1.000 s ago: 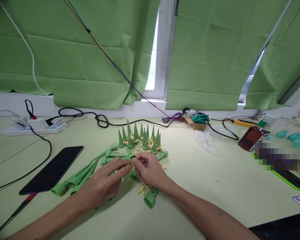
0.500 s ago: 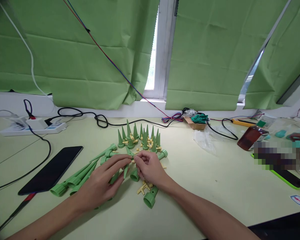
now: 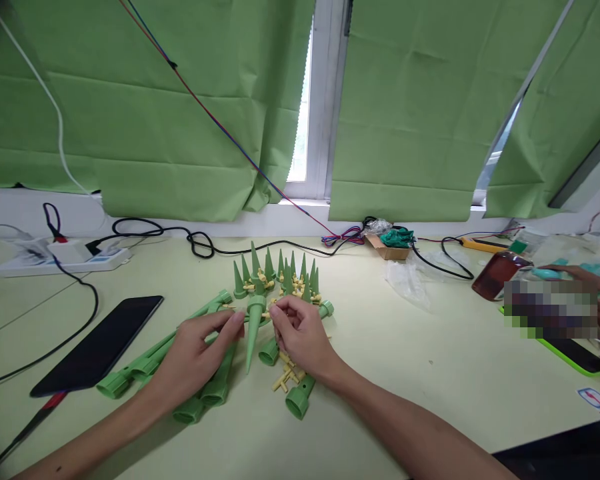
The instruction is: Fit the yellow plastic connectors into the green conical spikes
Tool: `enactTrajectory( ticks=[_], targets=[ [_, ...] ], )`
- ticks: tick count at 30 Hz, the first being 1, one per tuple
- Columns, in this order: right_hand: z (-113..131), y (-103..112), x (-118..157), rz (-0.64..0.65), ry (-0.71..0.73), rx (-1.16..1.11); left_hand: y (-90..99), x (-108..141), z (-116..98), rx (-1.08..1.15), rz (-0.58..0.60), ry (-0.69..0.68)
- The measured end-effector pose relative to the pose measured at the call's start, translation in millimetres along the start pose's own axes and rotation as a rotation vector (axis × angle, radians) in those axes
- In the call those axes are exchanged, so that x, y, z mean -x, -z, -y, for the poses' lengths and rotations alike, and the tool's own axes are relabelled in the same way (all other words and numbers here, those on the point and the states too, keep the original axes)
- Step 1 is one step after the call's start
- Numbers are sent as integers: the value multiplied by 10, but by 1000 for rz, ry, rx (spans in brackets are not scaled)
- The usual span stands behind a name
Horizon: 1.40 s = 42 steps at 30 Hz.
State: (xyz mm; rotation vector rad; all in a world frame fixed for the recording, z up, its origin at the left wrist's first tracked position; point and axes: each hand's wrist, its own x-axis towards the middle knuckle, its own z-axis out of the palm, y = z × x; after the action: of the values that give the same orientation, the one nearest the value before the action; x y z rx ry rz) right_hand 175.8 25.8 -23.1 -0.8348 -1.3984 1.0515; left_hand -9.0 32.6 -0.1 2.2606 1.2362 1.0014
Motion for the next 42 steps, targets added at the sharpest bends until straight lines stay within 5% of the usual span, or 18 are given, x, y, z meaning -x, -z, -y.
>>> enactTrajectory(
  ticks=[5, 42],
  targets=[
    [5, -5, 18, 50, 0, -1, -14, -17, 6, 20, 93, 63],
    [-63, 25, 22, 97, -3, 109, -1, 54, 2, -216, 42, -275]
  ],
)
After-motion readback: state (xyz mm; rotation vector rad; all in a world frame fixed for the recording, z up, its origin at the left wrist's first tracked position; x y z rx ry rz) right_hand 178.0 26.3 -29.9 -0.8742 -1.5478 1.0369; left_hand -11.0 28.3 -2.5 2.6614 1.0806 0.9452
